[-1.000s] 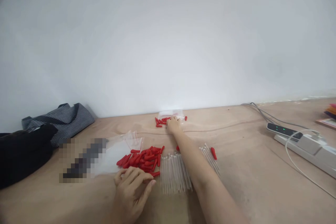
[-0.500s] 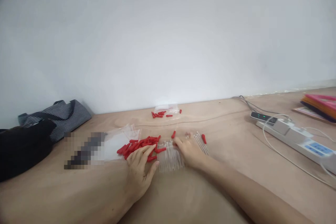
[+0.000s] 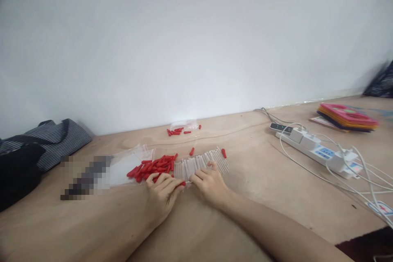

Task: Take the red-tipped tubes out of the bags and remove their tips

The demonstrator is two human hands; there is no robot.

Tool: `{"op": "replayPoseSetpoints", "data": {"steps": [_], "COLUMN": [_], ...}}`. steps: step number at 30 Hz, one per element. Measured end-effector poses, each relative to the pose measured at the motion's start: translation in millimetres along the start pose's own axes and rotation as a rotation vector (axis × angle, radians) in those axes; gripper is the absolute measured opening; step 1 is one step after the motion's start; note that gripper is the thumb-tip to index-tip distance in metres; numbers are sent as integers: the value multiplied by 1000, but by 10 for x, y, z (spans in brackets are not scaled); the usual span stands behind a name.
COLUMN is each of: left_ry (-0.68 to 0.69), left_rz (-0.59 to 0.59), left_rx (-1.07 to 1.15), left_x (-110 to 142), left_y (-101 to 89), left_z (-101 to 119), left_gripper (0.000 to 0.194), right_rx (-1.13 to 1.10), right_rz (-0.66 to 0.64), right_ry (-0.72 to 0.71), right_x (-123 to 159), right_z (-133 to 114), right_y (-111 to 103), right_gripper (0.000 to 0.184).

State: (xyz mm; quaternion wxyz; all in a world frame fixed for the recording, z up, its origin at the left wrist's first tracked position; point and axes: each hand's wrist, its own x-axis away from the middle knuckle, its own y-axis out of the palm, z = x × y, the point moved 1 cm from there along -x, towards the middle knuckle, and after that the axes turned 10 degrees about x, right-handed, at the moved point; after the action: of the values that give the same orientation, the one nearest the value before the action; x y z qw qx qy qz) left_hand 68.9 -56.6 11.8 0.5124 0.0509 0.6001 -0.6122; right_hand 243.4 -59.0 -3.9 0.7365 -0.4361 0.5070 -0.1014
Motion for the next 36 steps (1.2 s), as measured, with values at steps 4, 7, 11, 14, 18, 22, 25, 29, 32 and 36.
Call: {"op": "replayPoseSetpoints", "data": {"steps": [4, 7, 11, 14, 18, 22, 25, 29, 32, 36], "left_ry": [62, 124, 214, 275, 343, 381, 379, 215, -37, -289], "left_rz": [-4, 59, 117, 133, 136, 153, 167, 224, 214, 185], "left_rx": [-23, -50, -89, -134, -209, -248, -281, -338, -237, -101], "left_x": [-21, -15, -15, -29, -42, -43, -50, -70, -81, -79], "left_y": [-13, -2, 1, -31, -67, -63, -112, -285, -379, -442], "left_z": [-24, -28, -1, 35, 71, 75, 23, -203, -443, -715], "left_gripper": [15, 22, 25, 28, 29, 29, 27, 16, 18, 28], "right_rx": [2, -54, -119, -192, -317, -418, -488, -551, -454, -164], "right_rz": [-24, -80, -184, -284, -395, -459, -468, -456, -287, -140], "right_ry": [-63, -66, -47, -30, 7, 42, 95, 368, 627, 673], "right_x": [27, 46, 49, 40, 8, -26, 0, 101, 138, 122], "right_z": [18, 51, 65, 74, 92, 87, 138, 416, 669, 802], "right_y": [-11, -44, -100, -151, -228, -271, -240, -78, 59, 167], "right_gripper": [29, 29, 30, 30, 29, 30, 33, 40, 32, 30]}}
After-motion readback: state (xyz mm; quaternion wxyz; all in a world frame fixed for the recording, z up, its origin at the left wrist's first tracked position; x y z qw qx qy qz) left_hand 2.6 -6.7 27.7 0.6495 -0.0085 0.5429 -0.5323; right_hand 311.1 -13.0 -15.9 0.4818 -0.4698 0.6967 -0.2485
